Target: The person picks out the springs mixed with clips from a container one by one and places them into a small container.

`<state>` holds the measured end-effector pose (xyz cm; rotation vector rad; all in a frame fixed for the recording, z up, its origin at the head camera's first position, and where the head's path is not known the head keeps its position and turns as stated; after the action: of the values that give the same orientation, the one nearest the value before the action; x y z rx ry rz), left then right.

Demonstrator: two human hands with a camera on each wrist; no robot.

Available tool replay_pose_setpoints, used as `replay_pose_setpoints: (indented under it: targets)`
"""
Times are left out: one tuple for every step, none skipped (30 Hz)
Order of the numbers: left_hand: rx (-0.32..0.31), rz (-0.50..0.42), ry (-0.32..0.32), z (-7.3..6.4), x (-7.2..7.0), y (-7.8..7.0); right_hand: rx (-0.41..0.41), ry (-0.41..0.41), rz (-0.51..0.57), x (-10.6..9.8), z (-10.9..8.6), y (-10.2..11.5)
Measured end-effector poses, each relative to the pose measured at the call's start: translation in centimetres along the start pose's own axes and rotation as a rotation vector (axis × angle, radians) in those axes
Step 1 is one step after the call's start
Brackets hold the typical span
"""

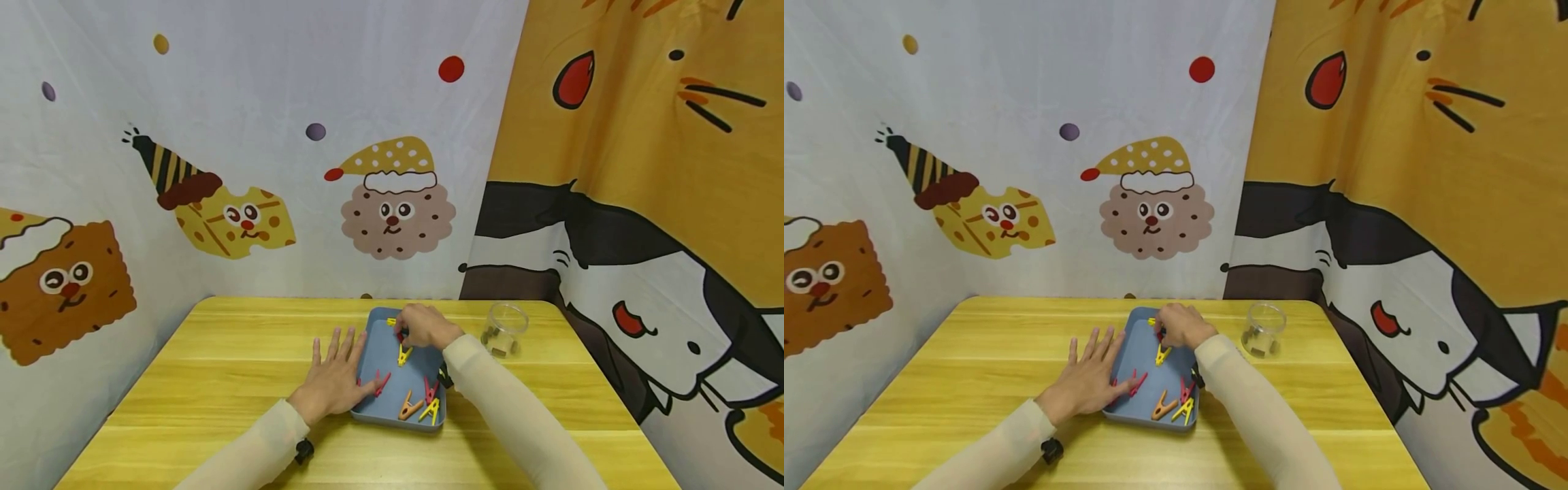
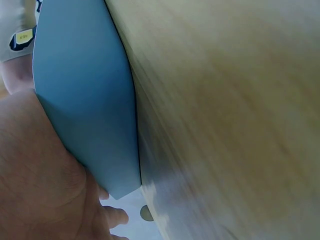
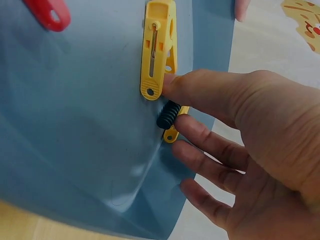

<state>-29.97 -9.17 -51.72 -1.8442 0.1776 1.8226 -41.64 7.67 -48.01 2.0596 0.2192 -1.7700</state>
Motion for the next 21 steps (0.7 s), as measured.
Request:
replay_pose_setpoints:
  targets:
    - [0.0,-0.001,0.0,0.0,0.0,0.0,0.0,0.0,-0.001,0.0,0.0,0.0]
    - [0.0,-0.002,0.0,0.0,0.0,0.0,0.0,-0.001,-0.002,0.0,0.0,0.0]
    - [0.0,-0.003,0.0,0.0,0.0,0.0,0.0,-0.001,-0.005,0.0,0.0,0.0]
    - [-0.001,-0.004,0.0,0.0,0.0,-0.1,0.0,-0.002,-0.008,0.0,-0.1,0.0]
    - [-0.001,-0.006,0.0,-0.1,0.0,-0.1,0.0,-0.003,-0.009,0.0,0.0,0.0]
    - [-0.002,-0.008,0.001,-0.1,0.0,-0.1,0.0,-0.004,-0.011,-0.1,-0.1,0.0]
    - [-0.003,-0.009,0.002,-0.1,0.0,-0.1,-0.001,-0.004,-0.012,-0.1,-0.2,0.0]
    - [-0.004,-0.01,0.003,-0.1,0.0,-0.1,-0.002,-0.004,-0.012,-0.2,-0.2,0.0]
    - [-0.005,-0.011,0.005,-0.1,0.0,-0.1,-0.003,-0.005,-0.012,-0.2,-0.2,0.0]
    - [-0.006,-0.011,0.004,-0.1,0.0,-0.1,-0.004,-0.007,-0.012,-0.2,-0.2,0.0]
    - [-0.006,-0.011,0.004,-0.1,0.0,-0.1,-0.007,-0.011,-0.012,-0.3,-0.2,0.0]
    - [-0.006,-0.011,0.003,-0.1,-0.1,-0.1,-0.011,-0.015,-0.015,-0.3,-0.3,0.0]
    - [-0.006,-0.01,0.002,-0.1,-0.1,-0.1,-0.014,-0.018,-0.019,-0.3,-0.3,0.0]
    - [-0.005,-0.01,0.001,-0.1,-0.1,-0.1,-0.019,-0.023,-0.023,-0.4,-0.3,0.0]
    - [-0.004,-0.009,0.0,-0.1,-0.1,-0.1,-0.024,-0.031,-0.027,-0.4,-0.3,0.0]
    - [-0.003,-0.01,-0.002,-0.1,-0.1,-0.1,-0.029,-0.039,-0.032,-0.5,-0.3,0.0]
    - [-0.002,-0.011,-0.002,-0.1,-0.1,-0.1,-0.035,-0.046,-0.036,-0.6,-0.3,0.0]
    - [-0.002,-0.012,-0.002,-0.1,-0.1,-0.1,-0.039,-0.054,-0.038,-0.7,-0.3,0.0]
    - [-0.002,-0.013,-0.001,-0.1,-0.1,-0.1,-0.039,-0.06,-0.037,-0.7,-0.4,-0.1]
    - [-0.001,-0.013,-0.001,-0.1,-0.1,-0.1,-0.039,-0.069,-0.031,-0.9,-0.4,-0.1]
    - [-0.001,-0.013,-0.002,-0.1,-0.1,-0.1,-0.037,-0.077,-0.025,-1.0,-0.5,-0.1]
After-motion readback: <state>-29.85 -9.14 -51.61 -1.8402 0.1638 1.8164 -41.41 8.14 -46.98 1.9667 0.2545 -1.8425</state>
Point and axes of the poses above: each hand's wrist, its own z-axis towards the middle knuckle, its own x-axis out of the palm, y = z × x, the point moved 8 cm from there along z, towards the middle knuckle, and after that the axes turned 12 degrees about x, right-handed, at the moved point
